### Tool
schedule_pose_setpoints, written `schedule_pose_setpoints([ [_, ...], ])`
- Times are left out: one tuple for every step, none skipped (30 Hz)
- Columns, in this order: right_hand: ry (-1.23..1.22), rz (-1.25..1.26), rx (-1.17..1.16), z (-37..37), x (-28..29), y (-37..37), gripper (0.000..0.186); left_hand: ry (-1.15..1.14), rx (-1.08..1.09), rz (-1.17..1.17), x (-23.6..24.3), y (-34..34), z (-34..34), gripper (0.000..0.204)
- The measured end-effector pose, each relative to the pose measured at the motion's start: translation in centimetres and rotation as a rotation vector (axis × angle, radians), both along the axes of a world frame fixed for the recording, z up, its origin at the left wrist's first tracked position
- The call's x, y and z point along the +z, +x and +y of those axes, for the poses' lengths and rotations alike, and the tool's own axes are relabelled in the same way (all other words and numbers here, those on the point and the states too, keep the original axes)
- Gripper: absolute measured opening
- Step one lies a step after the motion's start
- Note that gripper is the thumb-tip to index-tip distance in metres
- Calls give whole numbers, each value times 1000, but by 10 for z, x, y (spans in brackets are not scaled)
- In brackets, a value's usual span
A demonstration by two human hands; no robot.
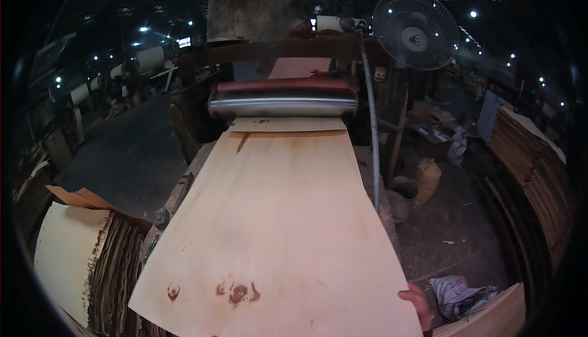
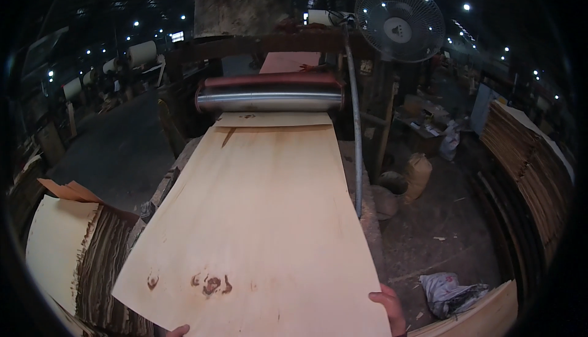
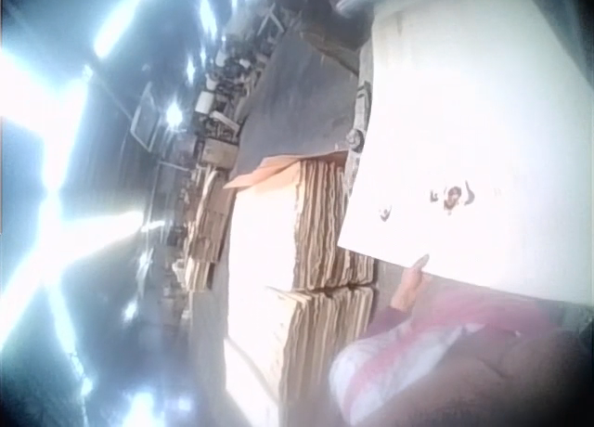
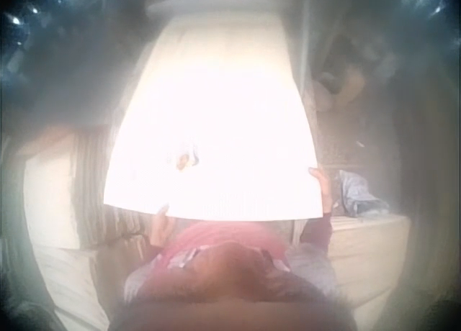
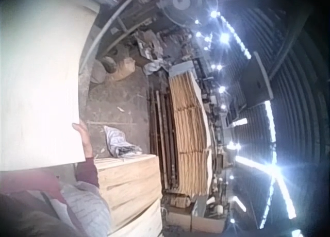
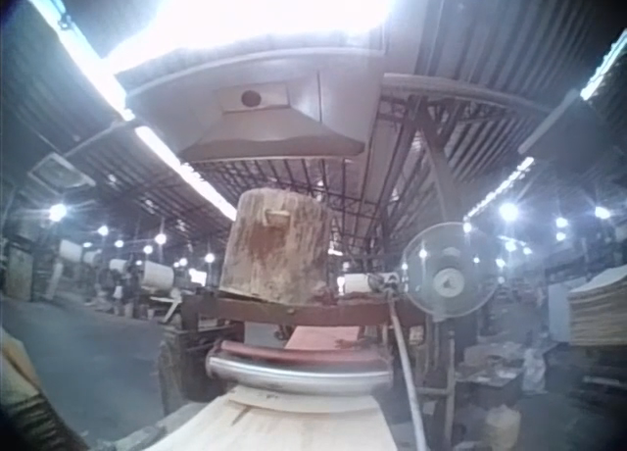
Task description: The person operates a roller machine using a metal lever, then receives, aligns, and stacks wood veneer sheets by hand onto piles as they exit the machine.
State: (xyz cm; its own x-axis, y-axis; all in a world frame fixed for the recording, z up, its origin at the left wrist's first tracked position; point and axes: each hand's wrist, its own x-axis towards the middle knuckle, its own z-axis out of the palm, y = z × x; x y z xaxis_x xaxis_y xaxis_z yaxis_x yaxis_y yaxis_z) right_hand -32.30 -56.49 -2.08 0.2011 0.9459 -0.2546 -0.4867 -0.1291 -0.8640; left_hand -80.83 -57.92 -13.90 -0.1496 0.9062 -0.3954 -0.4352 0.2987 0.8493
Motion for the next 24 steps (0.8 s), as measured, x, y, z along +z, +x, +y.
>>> schedule_pose_setpoints([
  [76,-45,-60,1,5,-4,41,76,-92,272,1,2,-1,32],
  [150,-93,-119,4,7,-8,42,149,-187,542,2,3,3,31],
  [223,-144,-178,13,3,-9,42,164,-161,272,3,5,11,38],
  [297,-194,-237,20,-4,-9,43,177,-132,3,4,7,27,47],
  [225,-59,-194,33,-14,-5,41,187,-102,-264,4,13,49,56],
  [155,78,-154,55,-26,5,40,33,-68,-383,8,12,74,57],
  [89,214,-116,71,-40,13,38,2,-53,-497,10,14,97,49],
  [108,308,-127,80,-55,19,39,14,-78,-477,14,15,112,41],
  [126,404,-138,86,-72,23,40,25,-103,-457,17,16,128,35],
  [210,514,-96,92,-89,26,42,79,-160,-445,21,17,142,30],
  [129,568,-256,91,-110,17,45,41,-128,-470,23,20,154,31],
  [88,627,-382,83,-128,9,48,42,-126,-507,24,23,166,32],
  [-57,353,-390,70,-142,4,41,79,-170,-569,23,27,177,33],
  [-129,-281,-266,60,-154,-4,36,29,-110,-543,21,32,191,32],
  [-170,-835,-215,52,-164,-11,32,54,-159,-568,16,36,207,30],
  [-11,-1256,-108,29,-169,-20,30,-15,-71,-465,7,43,227,26],
  [9,-1401,-83,22,-174,-24,32,-67,-110,-379,0,43,247,25],
  [35,-1540,-67,14,-176,-28,35,-64,-98,-332,-10,48,269,22],
  [-27,-1589,-74,6,-176,-31,37,-66,-73,-446,-21,54,293,16],
  [-22,-1670,-114,0,-175,-33,39,-41,-100,-399,-30,54,314,10],
  [-83,-1665,-122,-5,-173,-33,40,-7,-81,-333,-37,58,336,9],
  [-106,-1682,-134,-7,-171,-33,41,14,-88,-344,-43,61,356,9],
  [-107,-1712,-125,-10,-169,-33,41,6,-80,-344,-47,64,375,13],
  [-152,-1691,-154,-10,-168,-32,42,-45,-114,-376,-49,70,393,16],
])
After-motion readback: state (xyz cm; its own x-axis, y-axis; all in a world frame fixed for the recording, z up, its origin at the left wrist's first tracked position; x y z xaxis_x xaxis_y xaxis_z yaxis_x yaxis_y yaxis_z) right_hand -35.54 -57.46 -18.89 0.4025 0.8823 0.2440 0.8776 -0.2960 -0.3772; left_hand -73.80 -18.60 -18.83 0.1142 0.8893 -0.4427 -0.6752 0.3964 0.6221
